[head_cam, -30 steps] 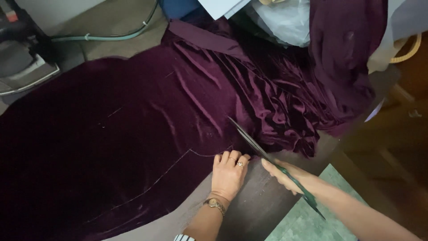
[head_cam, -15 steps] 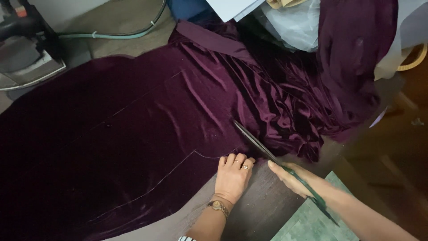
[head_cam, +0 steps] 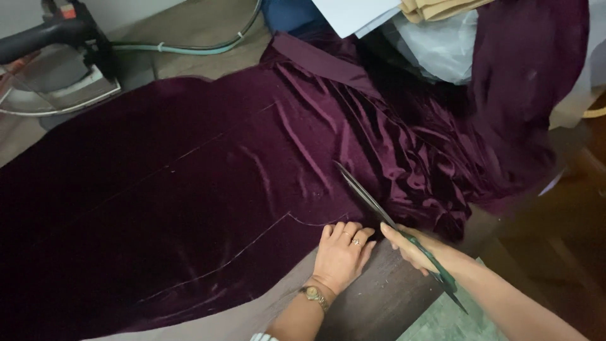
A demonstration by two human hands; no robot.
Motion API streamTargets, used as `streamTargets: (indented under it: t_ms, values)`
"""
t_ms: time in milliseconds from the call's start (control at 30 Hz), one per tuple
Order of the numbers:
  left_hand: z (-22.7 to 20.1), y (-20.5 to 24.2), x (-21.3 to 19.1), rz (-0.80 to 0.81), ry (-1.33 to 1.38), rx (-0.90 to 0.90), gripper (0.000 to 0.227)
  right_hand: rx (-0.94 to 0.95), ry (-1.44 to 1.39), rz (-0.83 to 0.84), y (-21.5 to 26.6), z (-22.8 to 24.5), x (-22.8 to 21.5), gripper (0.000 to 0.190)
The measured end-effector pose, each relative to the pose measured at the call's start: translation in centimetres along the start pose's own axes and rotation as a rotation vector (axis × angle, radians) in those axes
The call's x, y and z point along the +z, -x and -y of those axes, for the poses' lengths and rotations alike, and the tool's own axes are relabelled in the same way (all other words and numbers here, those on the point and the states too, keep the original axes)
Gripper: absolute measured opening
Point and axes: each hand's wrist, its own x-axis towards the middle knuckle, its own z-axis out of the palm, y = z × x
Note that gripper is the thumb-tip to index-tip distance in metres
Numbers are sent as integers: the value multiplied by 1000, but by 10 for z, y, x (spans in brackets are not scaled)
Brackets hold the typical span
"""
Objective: The person cuts a piece of purple velvet fabric using shears, following a marked outline. They then use a yellow ruler and a white marking tool to measure and mark the fabric. Finally, the person folds the fabric and picks it up.
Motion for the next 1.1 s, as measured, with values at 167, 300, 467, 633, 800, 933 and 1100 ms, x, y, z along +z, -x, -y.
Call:
streamTargets:
  t_ms: [167, 300, 467, 633, 800, 933, 1100]
  values:
    - [30, -2, -51, 7, -4, -149, 39, -28, 10, -4, -3, -8, -4, 62]
    - [81, 22, -129, 20, -237, -419, 57, -86, -150, 25, -38, -42, -1, 59]
    - [143, 110, -162, 35, -648, -793, 74, -113, -120, -5, -40, -45, -1, 55]
    - [152, 130, -164, 128, -644, -881, 76, -80, -162, -25, -45, -49, 0, 55]
    - [152, 120, -151, 152, -679, -863, 77, -144, -158, 17, -58, -62, 0, 53]
    - [149, 119, -147, 134, -697, -829, 77, -126, -139, 3, -40, -46, -2, 55]
    - [145, 127, -145, 83, -767, -817, 76, -106, -127, -30, -64, -67, 2, 55]
